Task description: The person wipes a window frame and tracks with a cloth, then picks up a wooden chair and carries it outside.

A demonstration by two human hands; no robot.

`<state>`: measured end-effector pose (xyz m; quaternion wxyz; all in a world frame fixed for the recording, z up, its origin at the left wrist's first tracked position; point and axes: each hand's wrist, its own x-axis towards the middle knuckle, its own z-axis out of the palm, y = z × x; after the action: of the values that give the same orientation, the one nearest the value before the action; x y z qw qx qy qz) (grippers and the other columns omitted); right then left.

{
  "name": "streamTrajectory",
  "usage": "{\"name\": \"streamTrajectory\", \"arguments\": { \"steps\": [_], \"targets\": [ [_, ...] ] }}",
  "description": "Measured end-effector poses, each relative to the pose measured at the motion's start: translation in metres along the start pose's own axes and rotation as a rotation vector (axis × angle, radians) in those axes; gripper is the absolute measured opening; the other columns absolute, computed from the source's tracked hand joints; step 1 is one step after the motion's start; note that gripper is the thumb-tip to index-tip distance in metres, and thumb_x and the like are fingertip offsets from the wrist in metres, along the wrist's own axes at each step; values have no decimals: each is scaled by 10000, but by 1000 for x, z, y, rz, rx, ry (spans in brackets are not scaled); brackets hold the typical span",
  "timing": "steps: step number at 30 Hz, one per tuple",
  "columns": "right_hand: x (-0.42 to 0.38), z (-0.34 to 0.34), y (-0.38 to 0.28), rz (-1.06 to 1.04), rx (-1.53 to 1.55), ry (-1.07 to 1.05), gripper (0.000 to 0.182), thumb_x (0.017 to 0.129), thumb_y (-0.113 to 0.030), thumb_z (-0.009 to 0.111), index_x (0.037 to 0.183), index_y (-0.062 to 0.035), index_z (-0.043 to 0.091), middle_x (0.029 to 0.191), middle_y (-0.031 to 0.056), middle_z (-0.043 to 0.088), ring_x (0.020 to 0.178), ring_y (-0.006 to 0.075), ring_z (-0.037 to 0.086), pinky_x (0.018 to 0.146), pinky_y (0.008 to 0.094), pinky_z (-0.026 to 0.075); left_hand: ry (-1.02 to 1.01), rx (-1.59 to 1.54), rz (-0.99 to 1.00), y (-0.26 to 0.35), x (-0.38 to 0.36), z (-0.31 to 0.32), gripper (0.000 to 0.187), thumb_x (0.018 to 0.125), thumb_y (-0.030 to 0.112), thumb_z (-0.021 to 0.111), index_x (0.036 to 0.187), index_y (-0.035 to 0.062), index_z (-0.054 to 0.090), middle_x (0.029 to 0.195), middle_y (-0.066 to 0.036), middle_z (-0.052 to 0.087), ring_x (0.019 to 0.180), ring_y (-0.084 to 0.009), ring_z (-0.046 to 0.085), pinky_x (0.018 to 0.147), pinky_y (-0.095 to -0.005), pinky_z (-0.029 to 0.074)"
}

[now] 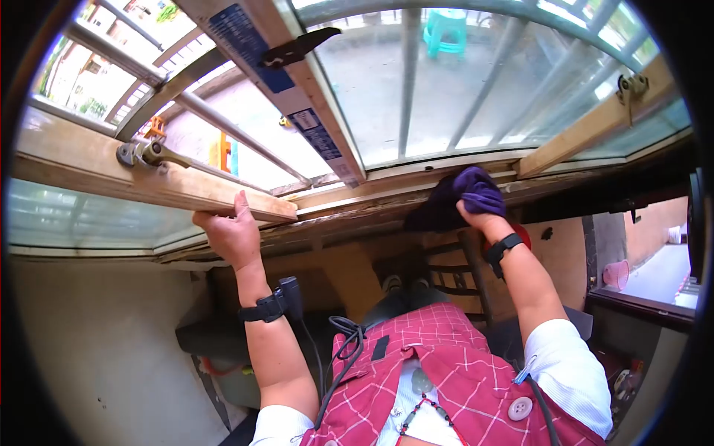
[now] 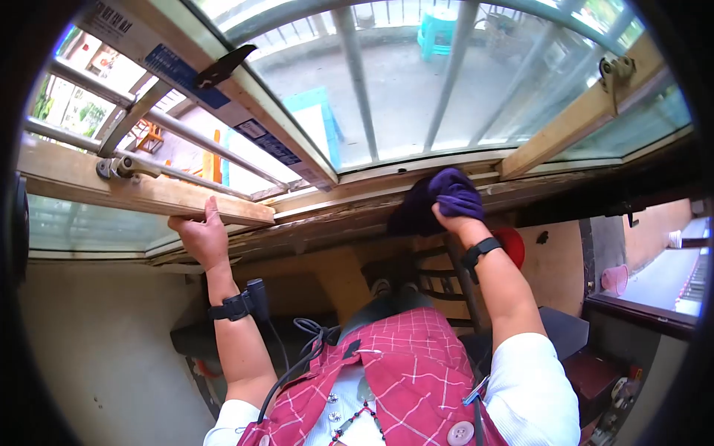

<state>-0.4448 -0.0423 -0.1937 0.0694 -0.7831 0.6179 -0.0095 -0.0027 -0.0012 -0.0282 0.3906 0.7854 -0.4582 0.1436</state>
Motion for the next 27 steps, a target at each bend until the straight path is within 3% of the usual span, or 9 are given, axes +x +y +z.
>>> {"name": "streamTrajectory", "arguments": {
  "steps": [4,5,7,10,14,16,18,21,27],
  "targets": [
    [-17,10,74,193,-17,253,248,741,-247,552,898,-91,665,982,191,666,948,359,629,911,445,484,1,-14,-10,3,-1,2,600,801,294,781,1128,-38,403,1013,-229,591,887,-425,645,767,-469,537],
    [-18,15,80,112,-12,403,258,739,-235,549,914,-84,664,1026,208,660,981,382,619,931,458,468,3,-7,-18,3,-1,3,601,804,291,778,1135,-38,400,1020,-234,594,898,-429,644,777,-470,537],
    [-14,58,74,232,-46,335,288,726,-238,555,937,-71,655,1043,212,651,1008,390,605,941,467,459,4,5,-22,3,-2,4,601,806,291,776,1136,-38,397,1026,-241,598,906,-432,643,782,-472,535],
    [-15,27,-2,437,-34,11,377,671,-254,573,970,-33,635,1049,223,627,1034,415,580,946,492,444,1,40,-58,11,-1,1,598,813,299,767,1133,-42,395,1039,-258,605,919,-435,643,790,-480,531],
    [-1,43,-16,198,-21,395,216,598,-234,577,752,-92,630,848,193,632,861,391,608,845,476,483,29,44,-54,10,-1,6,594,813,308,764,1130,-37,399,1024,-250,613,915,-429,646,784,-479,532],
    [0,-4,-32,193,129,321,140,562,-198,583,674,-115,592,787,153,613,817,362,600,783,442,493,36,73,-71,12,-1,4,588,813,310,763,1126,-35,402,1016,-247,616,911,-426,648,778,-479,534],
    [4,3,-36,118,120,438,114,541,-171,588,643,-124,572,770,130,605,782,350,589,719,432,484,7,61,-116,15,-1,4,575,813,307,762,1113,-33,409,1015,-241,615,899,-421,652,764,-480,537],
    [6,-3,-47,113,256,393,87,540,-165,585,604,-126,541,706,131,579,707,354,565,642,465,450,41,71,-83,12,-2,7,563,812,303,763,1108,-28,416,1032,-229,611,888,-415,654,756,-480,539],
    [11,-3,-73,37,291,420,80,558,-184,577,603,-127,545,689,125,571,692,346,566,638,451,457,52,81,-48,13,-3,6,558,815,275,764,1130,-32,420,1037,-216,589,903,-407,650,756,-474,540]
  ]
}}
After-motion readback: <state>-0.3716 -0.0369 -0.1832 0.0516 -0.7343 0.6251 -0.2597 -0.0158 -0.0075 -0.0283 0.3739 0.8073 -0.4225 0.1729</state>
